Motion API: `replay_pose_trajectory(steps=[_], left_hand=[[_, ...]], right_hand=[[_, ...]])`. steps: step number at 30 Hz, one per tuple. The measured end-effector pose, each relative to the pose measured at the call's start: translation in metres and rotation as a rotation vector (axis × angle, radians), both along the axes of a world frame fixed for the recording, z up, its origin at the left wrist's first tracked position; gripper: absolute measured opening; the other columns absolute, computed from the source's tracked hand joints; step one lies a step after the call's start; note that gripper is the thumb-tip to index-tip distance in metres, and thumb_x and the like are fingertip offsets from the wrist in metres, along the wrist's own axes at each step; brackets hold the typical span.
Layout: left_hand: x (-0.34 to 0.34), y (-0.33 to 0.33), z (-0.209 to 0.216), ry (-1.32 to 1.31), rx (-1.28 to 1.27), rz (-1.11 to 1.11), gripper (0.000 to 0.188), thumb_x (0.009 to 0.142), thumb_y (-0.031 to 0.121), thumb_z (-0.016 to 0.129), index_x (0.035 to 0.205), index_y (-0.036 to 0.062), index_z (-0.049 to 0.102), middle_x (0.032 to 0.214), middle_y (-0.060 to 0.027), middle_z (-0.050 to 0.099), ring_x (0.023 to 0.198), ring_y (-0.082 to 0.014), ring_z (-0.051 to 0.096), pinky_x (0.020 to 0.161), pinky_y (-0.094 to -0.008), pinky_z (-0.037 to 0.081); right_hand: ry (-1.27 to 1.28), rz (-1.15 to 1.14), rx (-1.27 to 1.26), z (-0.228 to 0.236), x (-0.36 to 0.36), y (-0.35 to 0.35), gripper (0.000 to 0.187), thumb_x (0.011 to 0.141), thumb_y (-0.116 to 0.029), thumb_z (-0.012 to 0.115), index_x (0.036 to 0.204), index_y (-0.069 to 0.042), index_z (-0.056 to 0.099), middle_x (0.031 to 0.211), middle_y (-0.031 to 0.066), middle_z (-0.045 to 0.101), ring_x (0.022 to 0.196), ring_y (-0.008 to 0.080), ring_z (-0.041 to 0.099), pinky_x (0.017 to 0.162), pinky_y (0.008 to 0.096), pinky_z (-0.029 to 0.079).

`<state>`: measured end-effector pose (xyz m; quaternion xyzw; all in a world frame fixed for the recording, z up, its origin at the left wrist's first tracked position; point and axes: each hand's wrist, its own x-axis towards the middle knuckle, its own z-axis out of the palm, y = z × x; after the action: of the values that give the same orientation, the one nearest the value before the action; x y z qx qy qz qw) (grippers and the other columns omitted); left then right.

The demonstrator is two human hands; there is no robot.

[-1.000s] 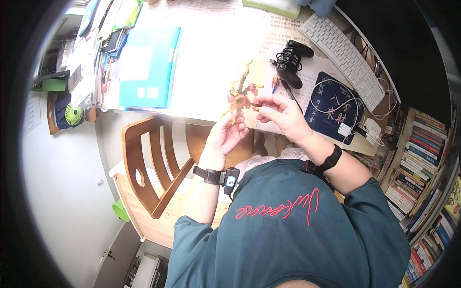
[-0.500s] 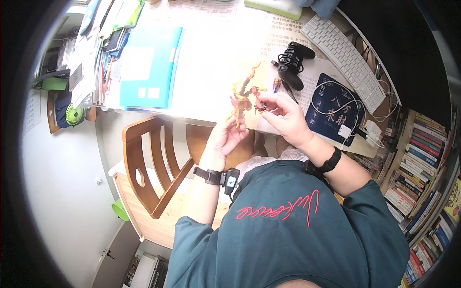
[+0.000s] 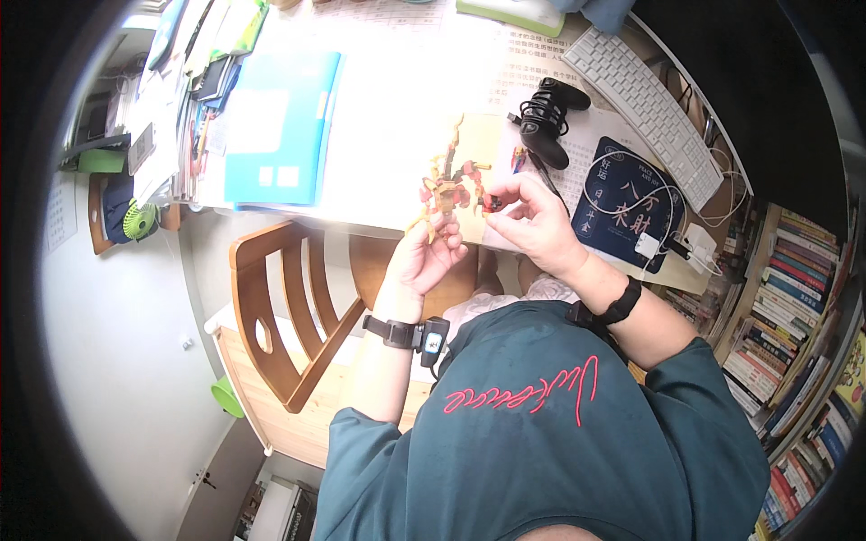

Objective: The person assembles components of a small red and yellow toy robot using their hands at a desk.

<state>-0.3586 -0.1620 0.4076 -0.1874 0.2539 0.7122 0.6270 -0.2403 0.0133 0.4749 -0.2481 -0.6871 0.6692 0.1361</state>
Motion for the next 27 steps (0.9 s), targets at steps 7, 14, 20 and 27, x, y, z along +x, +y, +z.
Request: replay_pose_trajectory(steps=[7, 14, 20, 27], left_hand=[[-0.001, -0.001, 0.000, 0.009, 0.025, -0.011, 0.027, 0.092, 0.027, 0.061, 0.105, 0.0034, 0.059, 0.087, -0.0024, 0.060, 0.076, -0.0137, 0.057, 0.074, -0.0326, 0.049], [0.001, -0.001, -0.003, -0.020, 0.046, -0.007, 0.027, 0.093, 0.027, 0.059, 0.106, 0.0034, 0.058, 0.088, -0.0023, 0.059, 0.077, -0.0137, 0.057, 0.075, -0.0331, 0.049], [0.002, 0.000, -0.001, -0.018, 0.038, -0.014, 0.027, 0.093, 0.027, 0.059, 0.106, 0.0035, 0.058, 0.087, -0.0021, 0.059, 0.077, -0.0136, 0.057, 0.075, -0.0331, 0.049], [0.003, 0.002, 0.004, -0.010, 0.020, -0.014, 0.027, 0.093, 0.027, 0.060, 0.106, 0.0037, 0.058, 0.087, -0.0017, 0.059, 0.077, -0.0133, 0.057, 0.075, -0.0332, 0.049]], right_hand=[[-0.021, 0.008, -0.233, -0.005, 0.005, -0.003, 0.029, 0.082, -0.006, 0.067, 0.110, 0.000, 0.059, 0.093, 0.0041, 0.063, 0.077, 0.0062, 0.059, 0.062, 0.0204, 0.049], [-0.058, 0.058, -0.359, -0.009, 0.010, -0.001, 0.034, 0.088, -0.001, 0.063, 0.121, -0.001, 0.055, 0.108, 0.0061, 0.062, 0.095, 0.0100, 0.058, 0.083, 0.0240, 0.048], [-0.072, 0.049, -0.405, -0.007, 0.012, -0.001, 0.034, 0.088, -0.002, 0.062, 0.121, -0.001, 0.055, 0.108, 0.0060, 0.062, 0.095, 0.0096, 0.058, 0.084, 0.0240, 0.048], [-0.056, 0.060, -0.425, -0.008, 0.014, -0.002, 0.034, 0.088, -0.002, 0.063, 0.120, 0.000, 0.055, 0.110, 0.0061, 0.062, 0.095, 0.0095, 0.059, 0.082, 0.0242, 0.049]])
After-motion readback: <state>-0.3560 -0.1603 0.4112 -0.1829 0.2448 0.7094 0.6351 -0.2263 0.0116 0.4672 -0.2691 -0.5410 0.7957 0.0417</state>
